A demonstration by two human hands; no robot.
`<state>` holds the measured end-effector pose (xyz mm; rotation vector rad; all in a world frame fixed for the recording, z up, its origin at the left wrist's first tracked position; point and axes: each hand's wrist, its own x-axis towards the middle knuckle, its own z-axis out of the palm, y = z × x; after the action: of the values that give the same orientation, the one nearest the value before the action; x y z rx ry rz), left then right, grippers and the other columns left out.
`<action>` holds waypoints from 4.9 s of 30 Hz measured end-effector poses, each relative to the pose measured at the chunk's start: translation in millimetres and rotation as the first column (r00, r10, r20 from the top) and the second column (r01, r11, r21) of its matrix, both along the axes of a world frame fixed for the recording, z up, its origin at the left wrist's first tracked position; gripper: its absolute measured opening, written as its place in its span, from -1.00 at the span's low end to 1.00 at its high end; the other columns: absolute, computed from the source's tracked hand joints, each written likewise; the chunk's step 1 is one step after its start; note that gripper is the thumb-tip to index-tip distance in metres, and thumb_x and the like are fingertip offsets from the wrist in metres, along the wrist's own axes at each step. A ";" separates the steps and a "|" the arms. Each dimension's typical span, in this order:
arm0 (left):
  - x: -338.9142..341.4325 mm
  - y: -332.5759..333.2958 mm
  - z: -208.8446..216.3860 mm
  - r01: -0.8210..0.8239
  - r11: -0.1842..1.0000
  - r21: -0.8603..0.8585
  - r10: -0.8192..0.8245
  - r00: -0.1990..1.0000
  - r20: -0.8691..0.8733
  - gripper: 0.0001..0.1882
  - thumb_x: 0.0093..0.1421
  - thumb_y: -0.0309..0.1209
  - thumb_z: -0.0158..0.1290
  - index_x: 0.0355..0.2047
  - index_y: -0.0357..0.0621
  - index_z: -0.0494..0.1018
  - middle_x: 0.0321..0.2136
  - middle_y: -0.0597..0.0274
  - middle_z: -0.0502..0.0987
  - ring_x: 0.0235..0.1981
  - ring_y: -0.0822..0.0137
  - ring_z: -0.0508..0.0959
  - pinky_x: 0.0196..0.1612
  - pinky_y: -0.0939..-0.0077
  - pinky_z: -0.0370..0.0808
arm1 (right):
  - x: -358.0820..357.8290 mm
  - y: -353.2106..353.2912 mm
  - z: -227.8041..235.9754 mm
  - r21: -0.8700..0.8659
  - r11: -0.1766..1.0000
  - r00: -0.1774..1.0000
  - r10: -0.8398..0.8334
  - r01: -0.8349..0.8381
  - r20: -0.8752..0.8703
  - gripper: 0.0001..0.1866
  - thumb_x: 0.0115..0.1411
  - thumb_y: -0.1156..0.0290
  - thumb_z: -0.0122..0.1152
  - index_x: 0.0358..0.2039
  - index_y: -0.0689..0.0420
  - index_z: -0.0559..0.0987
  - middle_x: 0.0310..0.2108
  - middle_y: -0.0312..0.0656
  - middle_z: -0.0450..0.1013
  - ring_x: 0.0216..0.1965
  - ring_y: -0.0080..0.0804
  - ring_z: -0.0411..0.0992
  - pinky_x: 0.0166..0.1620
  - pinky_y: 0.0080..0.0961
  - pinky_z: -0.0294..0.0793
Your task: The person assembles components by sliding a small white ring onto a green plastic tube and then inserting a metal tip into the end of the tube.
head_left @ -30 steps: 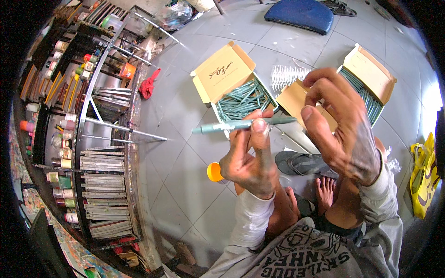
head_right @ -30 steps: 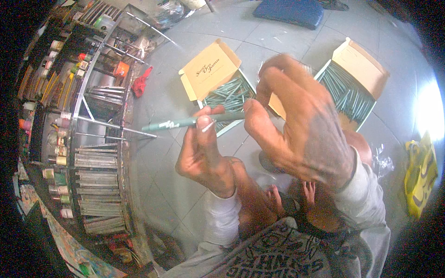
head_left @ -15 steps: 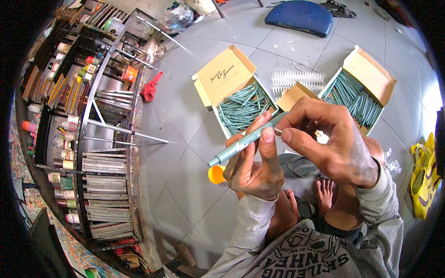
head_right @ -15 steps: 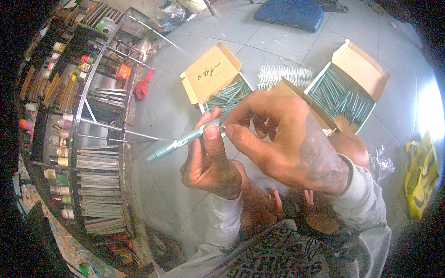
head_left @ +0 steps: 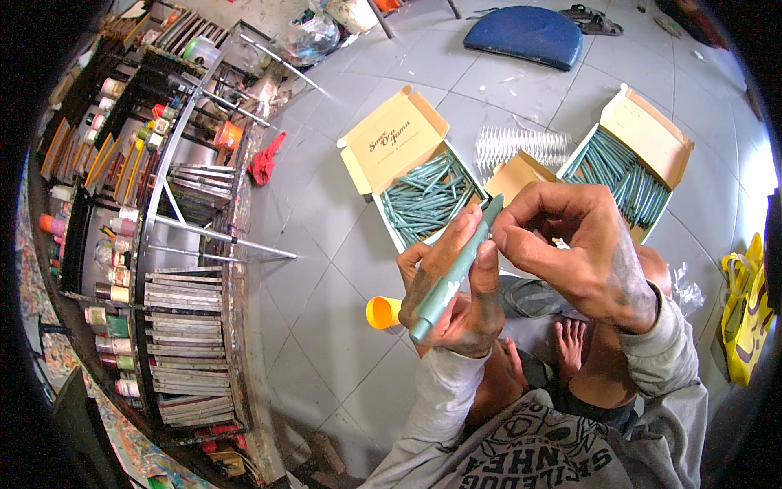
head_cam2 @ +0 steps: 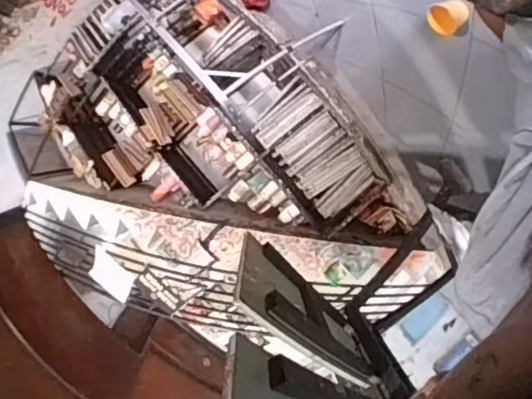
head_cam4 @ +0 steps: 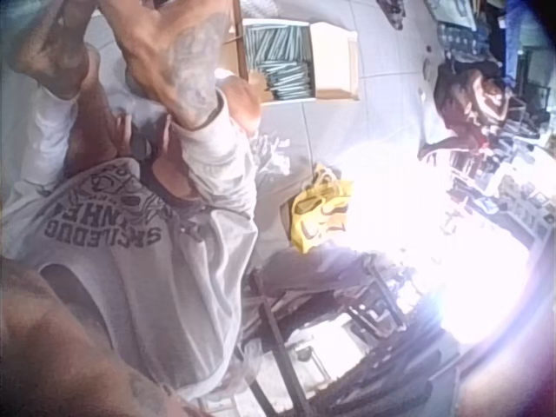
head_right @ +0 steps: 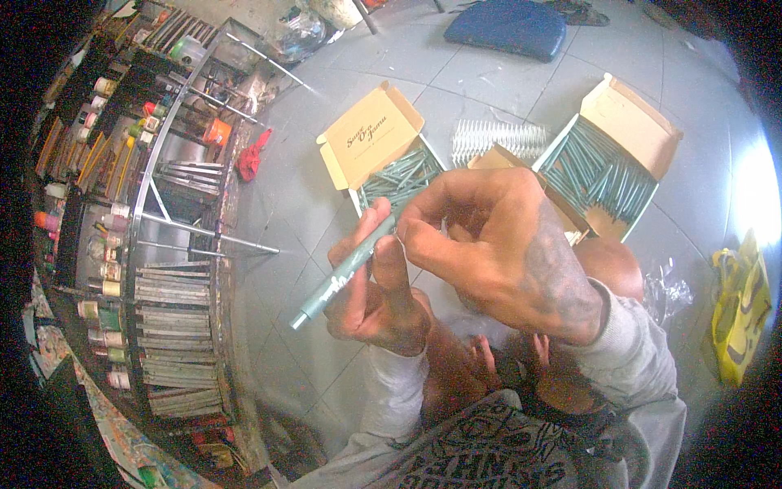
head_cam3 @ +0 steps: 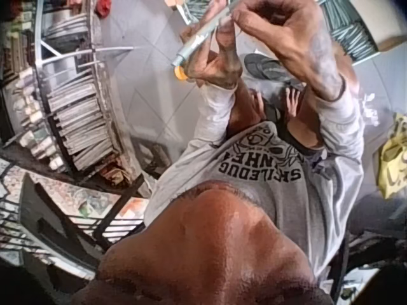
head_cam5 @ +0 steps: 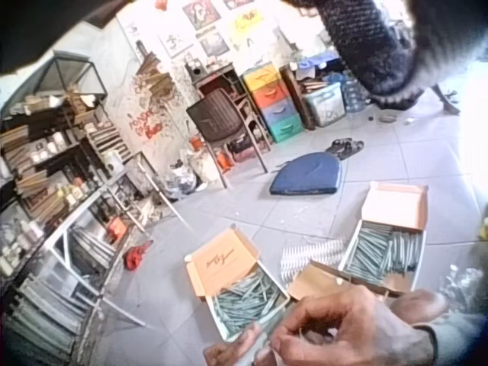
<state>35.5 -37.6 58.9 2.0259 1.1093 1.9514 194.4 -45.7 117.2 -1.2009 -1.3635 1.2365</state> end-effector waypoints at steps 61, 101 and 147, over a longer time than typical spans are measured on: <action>-7.2 0.3 9.6 0.707 0.653 -0.272 -0.106 0.441 0.891 -0.63 0.34 -0.22 0.07 -0.05 -0.31 0.52 -0.19 -0.02 0.63 -0.26 0.37 0.61 -0.16 0.49 0.43 | 6.1 15.7 -2.3 0.834 0.543 0.927 -0.258 -0.095 0.274 -0.66 -0.33 0.56 0.37 -0.40 0.05 0.65 -0.36 -0.22 0.48 -0.31 -0.27 0.42 -0.23 -0.34 0.42; -8.1 -0.2 1.1 0.524 0.771 -0.361 -0.066 0.630 0.774 -0.56 0.39 -0.19 -0.03 0.01 -0.40 0.42 -0.21 0.01 0.61 -0.28 0.29 0.63 -0.36 0.46 0.61 | -2.0 21.6 -6.5 0.835 0.532 0.934 -0.208 -0.142 0.291 -0.62 -0.19 0.51 0.43 -0.25 0.06 0.72 -0.27 -0.25 0.56 -0.22 -0.28 0.42 -0.16 -0.34 0.43; -26.3 -3.6 10.1 0.760 0.493 -0.424 -0.291 0.603 0.743 -0.73 0.31 -0.40 0.14 -0.20 -0.47 0.60 -0.38 0.05 0.64 -0.42 0.39 0.57 -0.32 0.54 0.50 | 10.4 55.0 -4.6 0.397 0.802 0.876 0.481 -0.446 0.012 -0.86 0.10 0.54 0.31 -0.32 0.25 0.55 -0.38 -0.21 0.53 -0.32 -0.46 0.54 -0.18 -0.50 0.52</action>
<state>9.2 -41.2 69.0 1.0113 0.7077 1.2955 204.8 9.3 112.6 -0.5340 -1.8013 1.2446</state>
